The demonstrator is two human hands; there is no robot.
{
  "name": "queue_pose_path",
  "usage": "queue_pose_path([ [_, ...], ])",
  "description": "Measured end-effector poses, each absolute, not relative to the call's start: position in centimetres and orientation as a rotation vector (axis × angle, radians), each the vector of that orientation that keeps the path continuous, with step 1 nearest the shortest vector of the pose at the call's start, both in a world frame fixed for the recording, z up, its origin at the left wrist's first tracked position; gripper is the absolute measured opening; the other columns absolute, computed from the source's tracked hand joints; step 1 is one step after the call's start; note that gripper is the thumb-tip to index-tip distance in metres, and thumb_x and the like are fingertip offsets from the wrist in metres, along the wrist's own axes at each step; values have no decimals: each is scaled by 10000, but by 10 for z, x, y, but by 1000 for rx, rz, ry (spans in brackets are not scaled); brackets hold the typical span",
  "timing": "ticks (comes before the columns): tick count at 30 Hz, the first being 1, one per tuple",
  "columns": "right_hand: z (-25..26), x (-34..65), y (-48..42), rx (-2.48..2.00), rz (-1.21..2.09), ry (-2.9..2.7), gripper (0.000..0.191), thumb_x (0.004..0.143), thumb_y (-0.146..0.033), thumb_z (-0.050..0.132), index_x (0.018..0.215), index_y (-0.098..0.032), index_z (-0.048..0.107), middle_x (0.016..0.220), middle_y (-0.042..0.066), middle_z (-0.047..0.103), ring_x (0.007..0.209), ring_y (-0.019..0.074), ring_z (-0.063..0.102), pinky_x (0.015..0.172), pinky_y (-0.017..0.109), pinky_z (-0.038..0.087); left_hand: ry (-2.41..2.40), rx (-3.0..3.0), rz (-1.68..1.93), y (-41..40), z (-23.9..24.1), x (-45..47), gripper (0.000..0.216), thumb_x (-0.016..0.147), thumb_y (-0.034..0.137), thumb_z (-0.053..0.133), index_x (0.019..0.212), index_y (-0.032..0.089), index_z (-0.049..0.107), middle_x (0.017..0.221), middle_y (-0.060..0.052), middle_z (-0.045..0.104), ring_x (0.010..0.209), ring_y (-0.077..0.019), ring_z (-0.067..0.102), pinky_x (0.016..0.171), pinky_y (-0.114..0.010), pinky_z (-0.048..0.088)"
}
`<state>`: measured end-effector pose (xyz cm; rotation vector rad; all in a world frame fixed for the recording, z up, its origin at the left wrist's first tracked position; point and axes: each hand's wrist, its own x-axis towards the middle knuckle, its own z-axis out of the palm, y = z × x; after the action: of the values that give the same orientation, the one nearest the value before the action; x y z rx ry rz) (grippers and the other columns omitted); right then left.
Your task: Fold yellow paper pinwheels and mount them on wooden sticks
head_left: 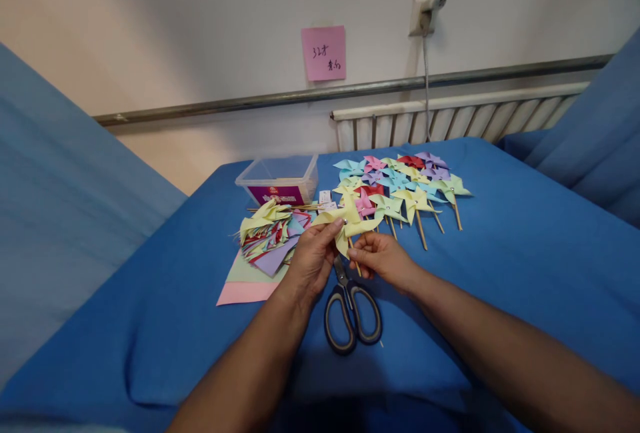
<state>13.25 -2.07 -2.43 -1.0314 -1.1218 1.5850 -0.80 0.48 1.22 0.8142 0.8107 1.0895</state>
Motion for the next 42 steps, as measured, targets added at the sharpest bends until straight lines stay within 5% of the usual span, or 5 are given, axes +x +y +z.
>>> queue_pose_path([
  [26,-42,127,-16,-1157,1287,-1267,138,744,-237,705,661,-199,601,598,-35,601,536,104,523,530,240,420,923,770,1227,7,10,-3,321,595,206,865,870,93,745,826,-91,764,743,-194,708,690,-258,525],
  [36,-44,124,-22,-1169,1179,-1232,118,745,-281,720,721,-197,640,670,-11,639,600,121,546,561,257,433,924,770,1157,6,8,-1,322,566,205,879,830,85,740,803,-105,760,718,-204,710,702,-281,544],
  [42,-37,128,-19,-1024,1230,-1027,278,689,-397,774,834,-183,674,684,-9,664,532,110,532,485,246,421,910,821,1087,5,0,1,373,560,234,887,868,105,721,806,-83,749,661,-179,683,627,-265,525],
])
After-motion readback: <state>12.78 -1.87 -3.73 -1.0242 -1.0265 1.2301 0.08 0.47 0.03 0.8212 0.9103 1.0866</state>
